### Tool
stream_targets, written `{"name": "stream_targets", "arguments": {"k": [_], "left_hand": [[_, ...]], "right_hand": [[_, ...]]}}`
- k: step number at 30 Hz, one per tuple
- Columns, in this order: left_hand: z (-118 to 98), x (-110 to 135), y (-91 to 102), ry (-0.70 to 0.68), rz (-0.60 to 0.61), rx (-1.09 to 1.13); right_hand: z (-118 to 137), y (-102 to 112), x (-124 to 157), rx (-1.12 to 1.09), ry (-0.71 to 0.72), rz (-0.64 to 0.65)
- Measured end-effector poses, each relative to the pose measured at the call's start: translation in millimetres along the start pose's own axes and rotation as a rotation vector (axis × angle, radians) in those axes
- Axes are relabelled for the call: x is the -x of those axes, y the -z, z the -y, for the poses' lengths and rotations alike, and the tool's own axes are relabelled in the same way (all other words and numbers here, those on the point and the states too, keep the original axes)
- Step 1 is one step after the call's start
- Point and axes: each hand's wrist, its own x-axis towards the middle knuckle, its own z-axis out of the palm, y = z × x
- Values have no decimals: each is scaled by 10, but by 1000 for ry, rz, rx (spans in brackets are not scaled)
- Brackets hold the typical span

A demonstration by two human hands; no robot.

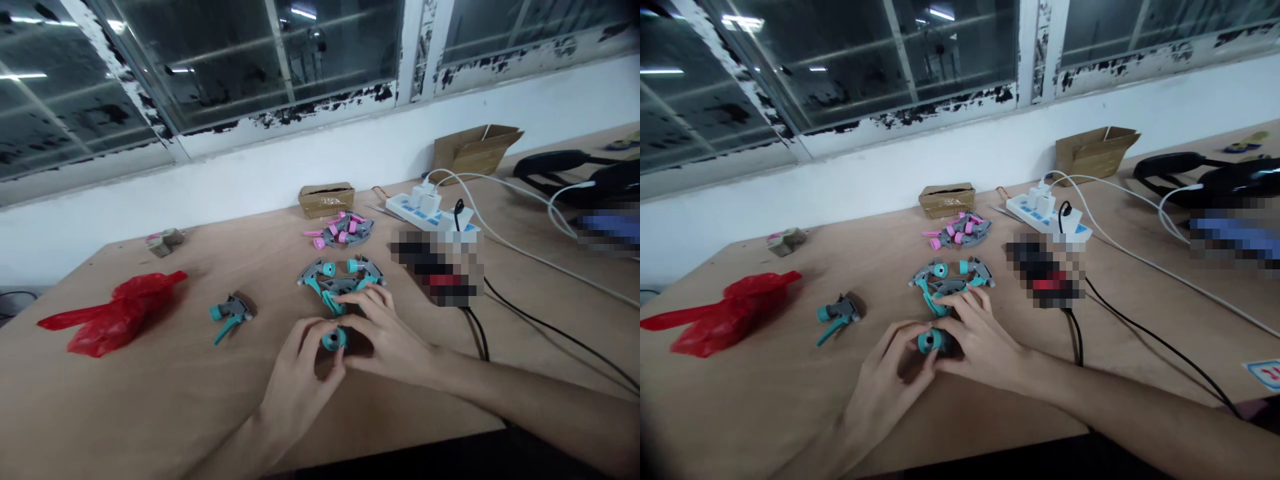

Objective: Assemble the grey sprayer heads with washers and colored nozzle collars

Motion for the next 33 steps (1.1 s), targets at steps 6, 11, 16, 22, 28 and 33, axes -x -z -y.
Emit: {"name": "stream_targets", "arguments": {"k": [6, 11, 16, 22, 28, 33], "left_hand": [[178, 205, 286, 69, 17, 33], [530, 328, 623, 349, -24, 251], [1013, 209, 853, 478, -145, 235], [1418, -23, 898, 458, -157, -117], [1414, 60, 815, 468, -140, -278], [1352, 76, 777, 330, -112, -427]], "right_hand": [[-8, 15, -18, 32, 56, -42], [-76, 9, -37, 59, 8, -83], [-123, -10, -54, 91, -15, -88], [-174, -9, -61, 105, -42, -90], [-176, -3, -60, 106, -41, -94], [-170, -5, -53, 110, -59, -74]]}}
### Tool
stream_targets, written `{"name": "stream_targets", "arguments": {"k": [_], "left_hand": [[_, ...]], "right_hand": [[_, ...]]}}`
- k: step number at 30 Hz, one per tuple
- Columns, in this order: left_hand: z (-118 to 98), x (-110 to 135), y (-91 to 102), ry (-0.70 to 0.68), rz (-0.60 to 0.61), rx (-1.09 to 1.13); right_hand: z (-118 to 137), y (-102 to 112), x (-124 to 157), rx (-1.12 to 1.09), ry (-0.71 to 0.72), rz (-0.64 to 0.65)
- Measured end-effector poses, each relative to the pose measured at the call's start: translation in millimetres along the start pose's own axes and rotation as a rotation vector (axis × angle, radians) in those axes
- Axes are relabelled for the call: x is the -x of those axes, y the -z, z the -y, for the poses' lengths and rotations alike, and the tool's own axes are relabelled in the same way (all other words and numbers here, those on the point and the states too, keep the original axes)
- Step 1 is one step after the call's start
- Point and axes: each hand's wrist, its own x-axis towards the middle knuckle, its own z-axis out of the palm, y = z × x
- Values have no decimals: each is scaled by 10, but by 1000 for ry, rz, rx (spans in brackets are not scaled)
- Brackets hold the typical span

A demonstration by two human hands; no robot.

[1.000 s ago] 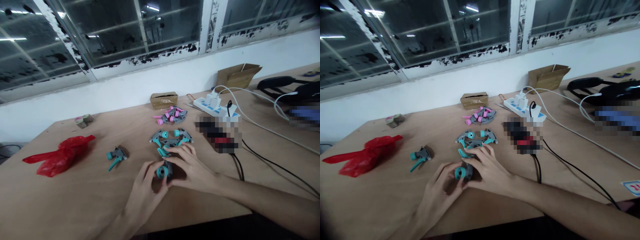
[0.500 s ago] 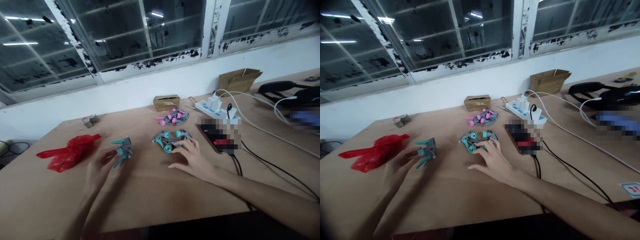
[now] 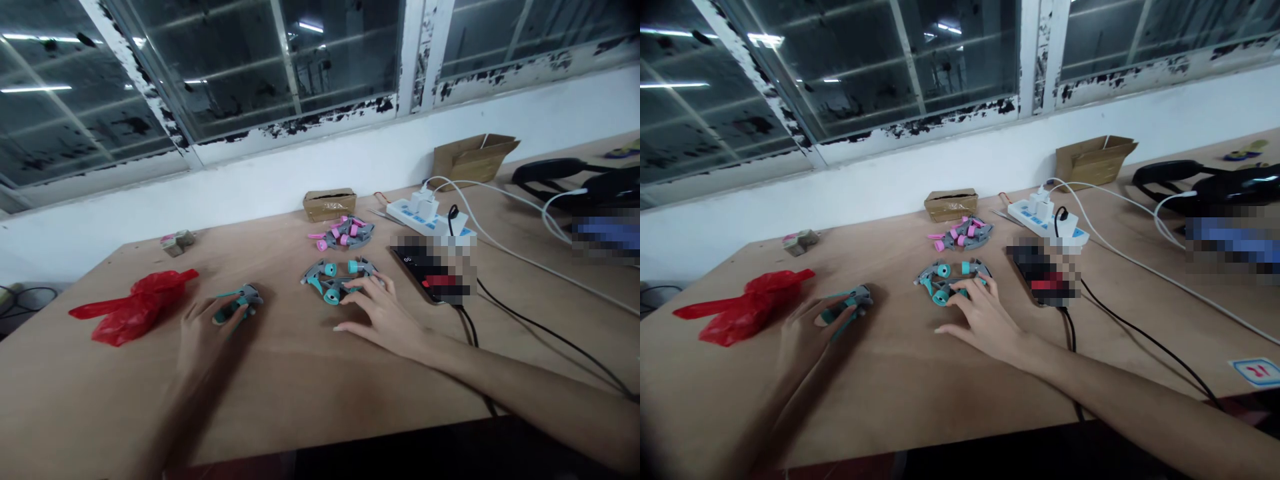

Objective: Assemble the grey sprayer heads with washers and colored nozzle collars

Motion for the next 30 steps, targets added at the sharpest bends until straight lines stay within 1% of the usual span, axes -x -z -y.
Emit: {"name": "stream_targets", "arguments": {"k": [2, 5, 7, 8, 10, 12, 14, 16, 19, 21, 23, 25, 27, 30], "left_hand": [[-10, -28, -19, -70, -23, -69], [-50, -63, -37, -104, -44, -161], [-139, -68, -32, -124, -75, -198], [-212, -65, -28, -136, -95, -194], [-417, -54, -32, -178, -121, -112], [-675, -46, -75, -281, -66, 31], [-941, -47, -168, -353, 12, 92], [-1167, -59, -301, -420, 89, 90], [-1372, -81, -509, -445, 101, 22], [-1423, -87, -602, -441, 84, 1], [-1428, -85, -633, -442, 65, -9], [-1408, -84, -601, -448, 40, -6], [-1379, -92, -531, -447, 7, 6], [-1349, -101, -425, -438, -82, 68]], "right_hand": [[-8, -7, 2, 9, 1, 0], [-21, -17, 2, 23, 2, -1], [-30, -20, -2, 31, -3, 5], [-36, -21, -4, 37, -9, 8], [-59, -23, -10, 52, -17, 10], [-101, -26, -18, 71, -22, 6], [-160, -24, -28, 93, -32, 6], [-224, -13, -42, 114, -45, 10], [-300, 12, -63, 136, -68, 43], [-325, 20, -70, 144, -77, 66], [-330, 12, -70, 140, -65, 71], [-320, -6, -67, 123, -43, 64], [-301, -20, -68, 87, -19, 52], [-265, -12, -83, 7, 17, 41]]}}
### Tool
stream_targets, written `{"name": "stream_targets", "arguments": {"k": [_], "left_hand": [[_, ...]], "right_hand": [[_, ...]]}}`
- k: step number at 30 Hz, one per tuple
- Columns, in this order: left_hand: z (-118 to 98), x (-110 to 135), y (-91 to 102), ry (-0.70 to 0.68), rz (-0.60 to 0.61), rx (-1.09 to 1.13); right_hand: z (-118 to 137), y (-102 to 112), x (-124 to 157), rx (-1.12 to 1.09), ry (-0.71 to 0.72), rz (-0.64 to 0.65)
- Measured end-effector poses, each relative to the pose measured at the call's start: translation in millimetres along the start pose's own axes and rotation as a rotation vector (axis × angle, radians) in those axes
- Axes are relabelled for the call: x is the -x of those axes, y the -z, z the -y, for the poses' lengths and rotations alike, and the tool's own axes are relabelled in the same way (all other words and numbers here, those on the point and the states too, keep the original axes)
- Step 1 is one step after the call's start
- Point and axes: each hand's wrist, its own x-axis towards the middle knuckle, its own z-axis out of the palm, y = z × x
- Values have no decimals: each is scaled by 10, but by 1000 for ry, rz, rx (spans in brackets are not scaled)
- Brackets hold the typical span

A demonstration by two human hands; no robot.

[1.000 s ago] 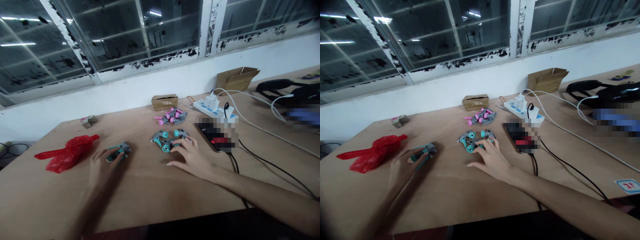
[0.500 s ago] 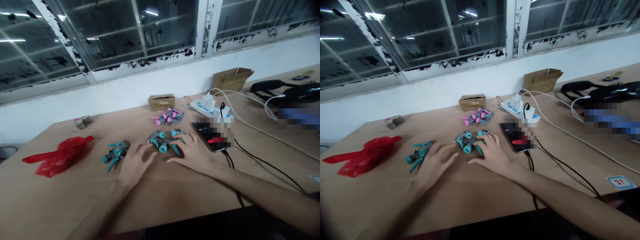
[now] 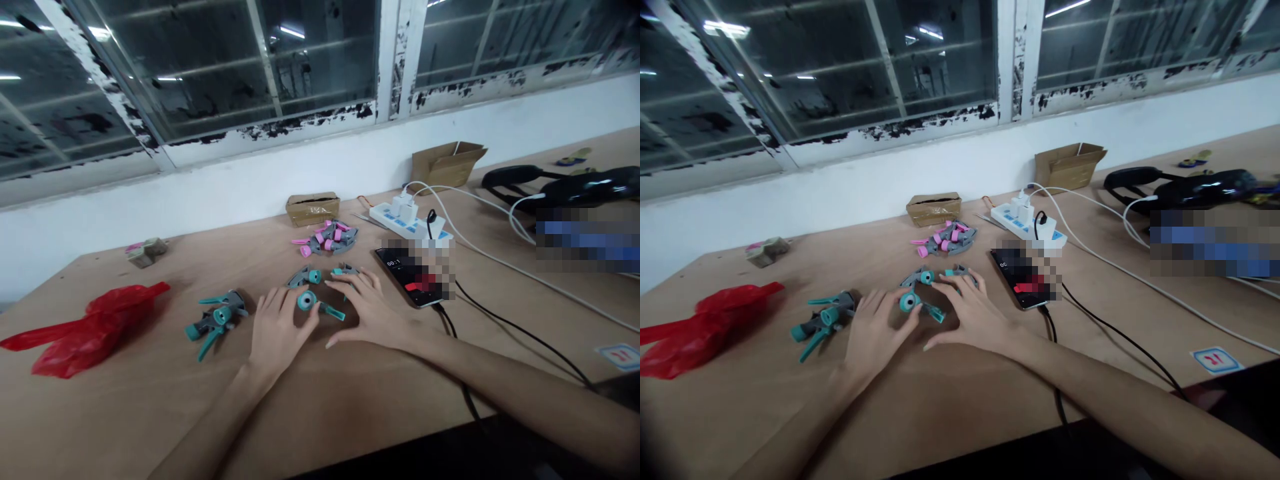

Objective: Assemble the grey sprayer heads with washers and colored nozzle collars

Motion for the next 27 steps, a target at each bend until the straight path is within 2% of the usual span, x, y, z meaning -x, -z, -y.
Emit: {"name": "stream_targets", "arguments": {"k": [4, 8, 11, 14, 23, 27], "left_hand": [[-71, 43, 57, -34, -135, 137], [-215, 125, 60, -32, -186, 290], [-272, 158, 58, -23, -168, 396], [-273, 157, 51, -22, -139, 439], [-210, 149, 5, -94, -34, 335], [-198, 138, 7, -91, -15, 345]], "right_hand": [[44, 32, -26, -107, 42, 3], [81, 16, -16, -209, 103, 31], [101, -13, 8, -251, 144, 51], [107, -33, 28, -253, 116, 41], [117, -19, 13, -185, 80, 46], [144, -6, 19, -243, 48, 52]]}}
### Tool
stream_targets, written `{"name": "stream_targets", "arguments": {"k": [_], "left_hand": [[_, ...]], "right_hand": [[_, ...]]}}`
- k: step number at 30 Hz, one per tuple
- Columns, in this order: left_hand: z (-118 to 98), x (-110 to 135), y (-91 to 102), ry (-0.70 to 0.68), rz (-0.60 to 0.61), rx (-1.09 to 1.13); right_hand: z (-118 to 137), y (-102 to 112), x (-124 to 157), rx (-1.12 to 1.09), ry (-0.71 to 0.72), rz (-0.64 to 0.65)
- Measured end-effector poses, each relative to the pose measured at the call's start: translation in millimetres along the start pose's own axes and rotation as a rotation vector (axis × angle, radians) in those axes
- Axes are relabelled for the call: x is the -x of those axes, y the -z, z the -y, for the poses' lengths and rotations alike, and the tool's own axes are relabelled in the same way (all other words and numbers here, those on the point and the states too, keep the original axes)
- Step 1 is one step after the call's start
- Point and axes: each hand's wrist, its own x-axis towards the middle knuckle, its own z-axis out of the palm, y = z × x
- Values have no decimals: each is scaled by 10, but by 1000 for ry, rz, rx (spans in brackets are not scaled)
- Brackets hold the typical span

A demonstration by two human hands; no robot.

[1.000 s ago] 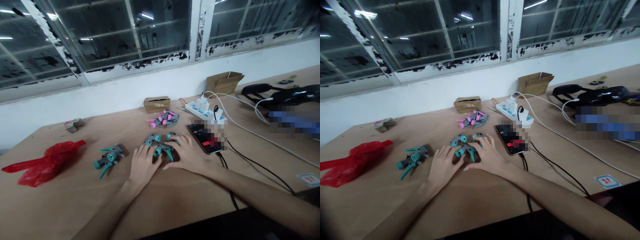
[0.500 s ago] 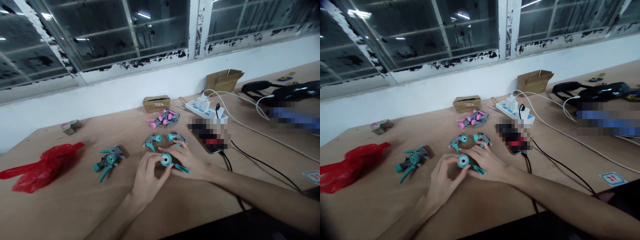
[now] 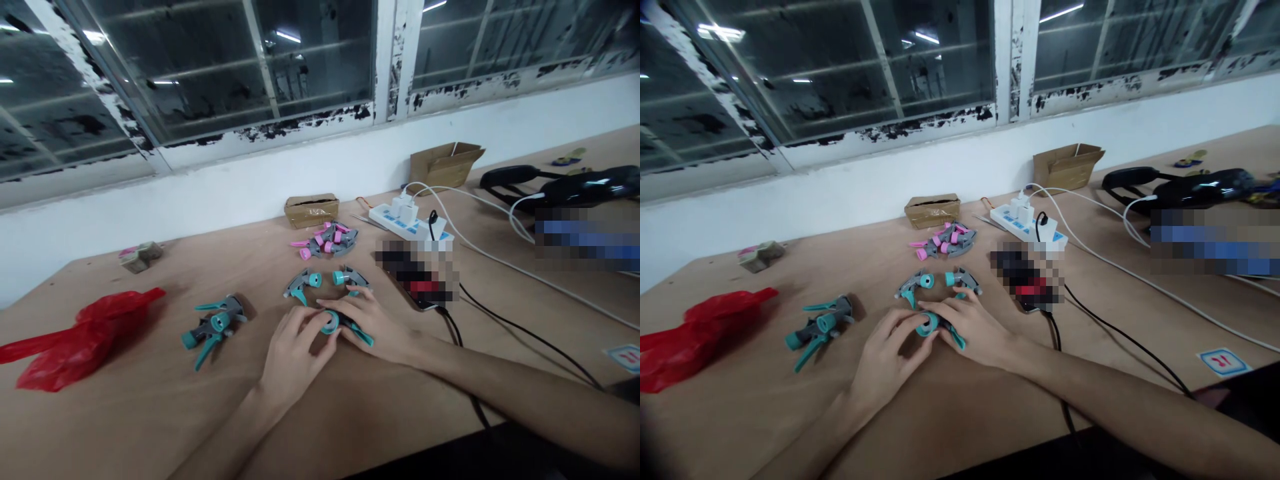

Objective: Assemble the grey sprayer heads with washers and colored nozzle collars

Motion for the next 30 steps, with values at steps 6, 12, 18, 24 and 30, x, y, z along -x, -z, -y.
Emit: {"name": "stream_targets", "arguments": {"k": [6, 12, 18, 24, 30], "left_hand": [[23, -43, 25, 323, 19, 203], [58, -15, -42, 514, 0, 608], [-19, 42, -81, 517, -46, 652], [-74, 33, -45, 343, -70, 564], [-108, 35, 9, 281, -90, 455]], "right_hand": [[-42, 45, -34, -426, -379, -80], [-114, 29, -100, -1002, -667, -212], [-26, -36, -101, -1237, -699, -139], [-1, 31, -83, -1385, -693, -44], [0, 70, -91, -1452, -663, 20]]}}
